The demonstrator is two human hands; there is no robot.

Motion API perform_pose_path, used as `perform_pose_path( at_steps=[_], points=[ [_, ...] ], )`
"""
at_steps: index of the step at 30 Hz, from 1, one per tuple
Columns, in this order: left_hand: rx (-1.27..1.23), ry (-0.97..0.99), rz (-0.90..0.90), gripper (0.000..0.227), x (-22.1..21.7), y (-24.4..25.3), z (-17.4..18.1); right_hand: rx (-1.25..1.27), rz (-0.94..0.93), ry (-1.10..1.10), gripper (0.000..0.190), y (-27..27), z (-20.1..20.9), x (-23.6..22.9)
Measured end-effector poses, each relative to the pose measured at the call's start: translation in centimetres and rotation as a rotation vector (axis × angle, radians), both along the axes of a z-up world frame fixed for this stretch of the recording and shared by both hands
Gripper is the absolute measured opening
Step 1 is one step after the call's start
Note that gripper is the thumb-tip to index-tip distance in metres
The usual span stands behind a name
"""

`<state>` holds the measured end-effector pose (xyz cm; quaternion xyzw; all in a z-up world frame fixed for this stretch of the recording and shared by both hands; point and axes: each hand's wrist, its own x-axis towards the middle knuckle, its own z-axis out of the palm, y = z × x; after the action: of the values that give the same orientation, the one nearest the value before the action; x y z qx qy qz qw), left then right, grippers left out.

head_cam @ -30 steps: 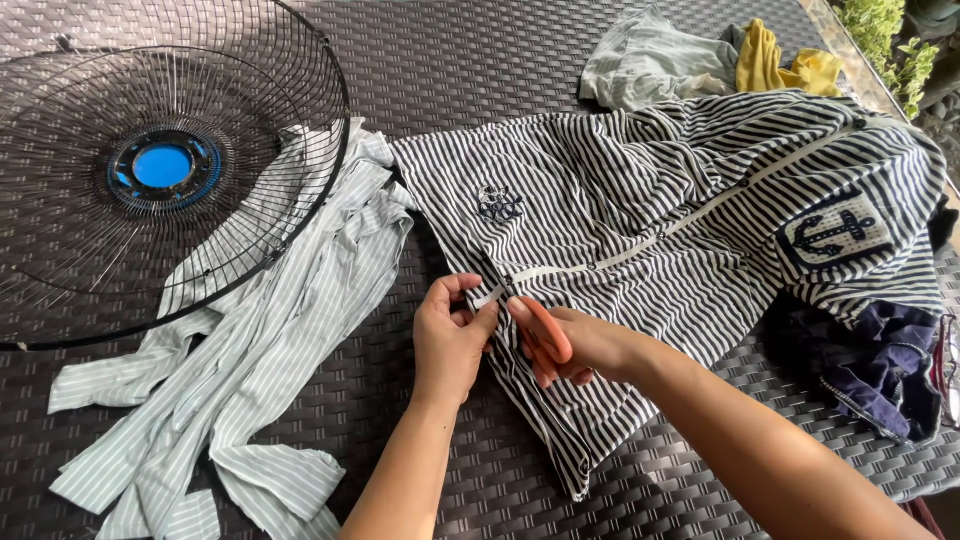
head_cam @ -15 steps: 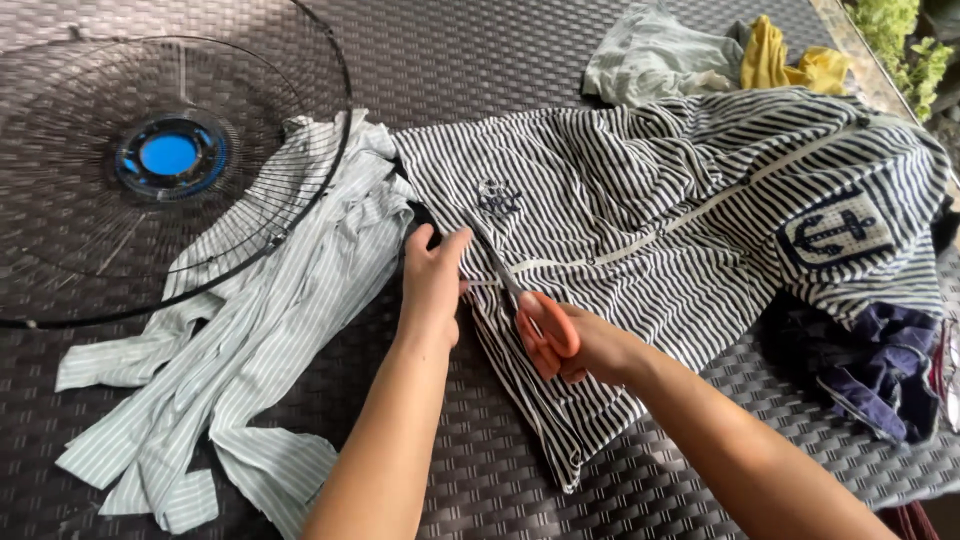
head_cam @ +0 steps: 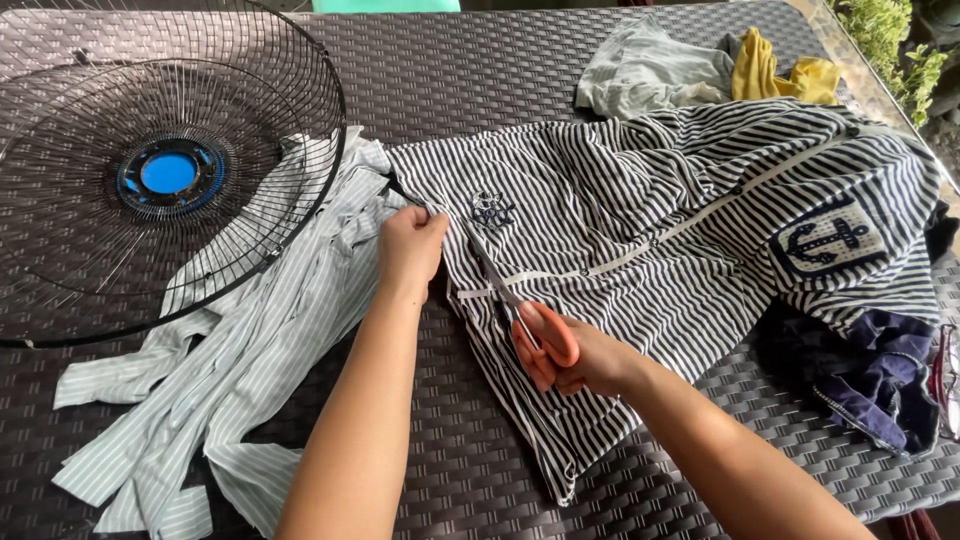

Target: Cutting a striped t-shirt into several thin strips using a pair of scissors on a table.

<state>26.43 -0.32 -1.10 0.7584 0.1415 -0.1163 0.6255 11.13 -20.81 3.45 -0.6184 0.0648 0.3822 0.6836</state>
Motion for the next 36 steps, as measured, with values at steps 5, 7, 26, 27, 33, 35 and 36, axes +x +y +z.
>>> perform_pose_path(
  at_steps=[5, 7, 26, 27, 33, 35, 36],
  points=[
    [0.208, -0.354, 0.088, 0.027, 0.3, -0.1, -0.4, 0.024, -0.013, 0.017, 0.054, 0.3, 0.5, 0.2],
    [0.173, -0.289, 0.081, 0.030, -0.1, -0.4, -0.3, 0.012, -0.001, 0.002, 0.055, 0.3, 0.6, 0.2],
    [-0.162, -0.135, 0.030, 0.043, -4.3, 0.5, -0.9, -0.208, 0.002, 0.033, 0.059, 1.2, 1.8, 0.0],
    [-0.126, -0.089, 0.003, 0.042, -4.4, 0.5, -1.6, -0.208, 0.002, 0.041, 0.058, 1.3, 2.1, -0.1],
    [-0.161, -0.317, 0.023, 0.055, -5.8, 0.3, 1.8, -0.304, 0.079, -0.029, 0.061, 2.7, 3.1, 0.5],
    [-0.168, -0.424, -0.002, 0.057, -5.0, 0.5, 0.0, -0.267, 0.053, -0.001, 0.059, 2.9, 2.8, 1.1],
    [-0.177, -0.520, -0.028, 0.059, -4.8, 0.5, -1.1, -0.232, 0.026, 0.038, 0.056, 3.0, 2.6, 1.2]
  ],
)
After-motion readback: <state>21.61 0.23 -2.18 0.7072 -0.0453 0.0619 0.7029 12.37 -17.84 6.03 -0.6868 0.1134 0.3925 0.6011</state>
